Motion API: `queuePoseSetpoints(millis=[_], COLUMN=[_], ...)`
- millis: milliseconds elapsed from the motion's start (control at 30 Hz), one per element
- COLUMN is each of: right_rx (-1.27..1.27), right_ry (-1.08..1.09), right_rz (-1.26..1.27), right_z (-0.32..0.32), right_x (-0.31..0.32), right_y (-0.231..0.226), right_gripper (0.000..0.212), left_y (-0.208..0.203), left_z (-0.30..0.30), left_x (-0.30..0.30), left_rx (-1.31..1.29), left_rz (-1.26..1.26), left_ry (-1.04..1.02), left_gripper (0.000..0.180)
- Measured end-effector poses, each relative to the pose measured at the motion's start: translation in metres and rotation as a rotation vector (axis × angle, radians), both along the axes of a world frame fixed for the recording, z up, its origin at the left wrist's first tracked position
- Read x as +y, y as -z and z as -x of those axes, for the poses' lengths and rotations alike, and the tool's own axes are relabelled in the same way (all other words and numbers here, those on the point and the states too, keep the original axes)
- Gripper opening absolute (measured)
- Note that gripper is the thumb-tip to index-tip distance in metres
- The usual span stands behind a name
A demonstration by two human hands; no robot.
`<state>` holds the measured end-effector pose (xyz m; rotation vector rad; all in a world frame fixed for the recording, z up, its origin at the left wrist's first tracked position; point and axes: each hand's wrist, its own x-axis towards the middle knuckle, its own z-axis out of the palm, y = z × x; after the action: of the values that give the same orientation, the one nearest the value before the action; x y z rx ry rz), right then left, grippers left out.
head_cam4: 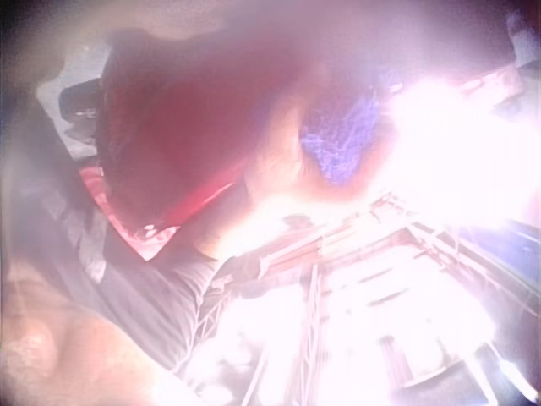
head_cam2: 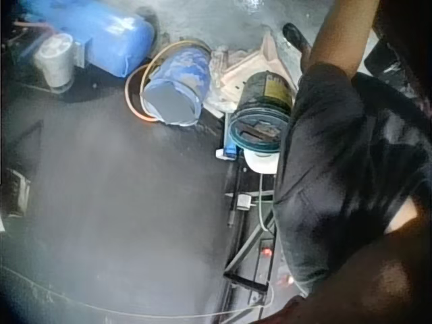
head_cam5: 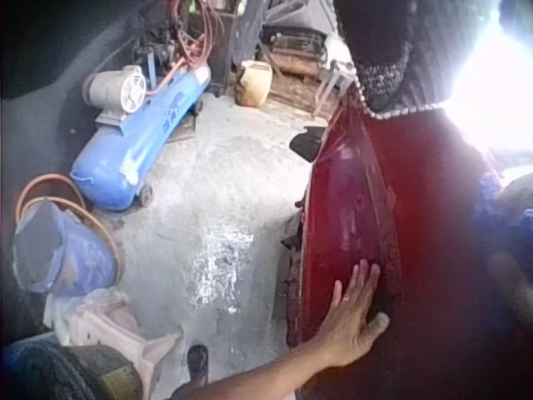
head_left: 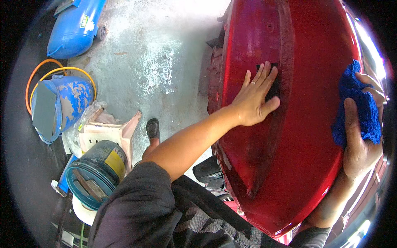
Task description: The person cleans the rear bumper of a red car using a blue cloth and a small black tool. They wipe the surface repeatedly, occasionally dipping the cloth into a bucket of water and using the tool to scrape or rub specific areas of the bumper.
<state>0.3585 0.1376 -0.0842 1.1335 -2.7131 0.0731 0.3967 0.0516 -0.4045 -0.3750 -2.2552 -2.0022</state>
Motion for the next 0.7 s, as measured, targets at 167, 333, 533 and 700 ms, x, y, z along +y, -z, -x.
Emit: queuePoseSetpoints(millis=[167,333,533,700], right_rx=[-0.049,-0.032,-0.034,-0.015], right_ry=[0.046,-0.007,-0.018,0.086], right_rz=[0.068,-0.064,0.002,0.009], right_z=[-0.004,0.002,0.001,-0.005], right_x=[0.002,0.007,-0.004,-0.001], right_y=[0.007,-0.004,0.002,-0.002], right_gripper=[0.029,0.027,0.027,0.03], left_y=[-0.007,0.009,-0.005,0.017], left_z=[0.098,0.001,0.109,-0.008], left_x=[-0.029,0.005,-0.038,0.015], left_rx=[-0.039,0.038,-0.045,0.018], left_rz=[-0.141,0.015,-0.05,0.069], left_ry=[-0.204,-0.033,-0.175,-0.087], left_gripper=[0.092,0.097,0.09,0.089])
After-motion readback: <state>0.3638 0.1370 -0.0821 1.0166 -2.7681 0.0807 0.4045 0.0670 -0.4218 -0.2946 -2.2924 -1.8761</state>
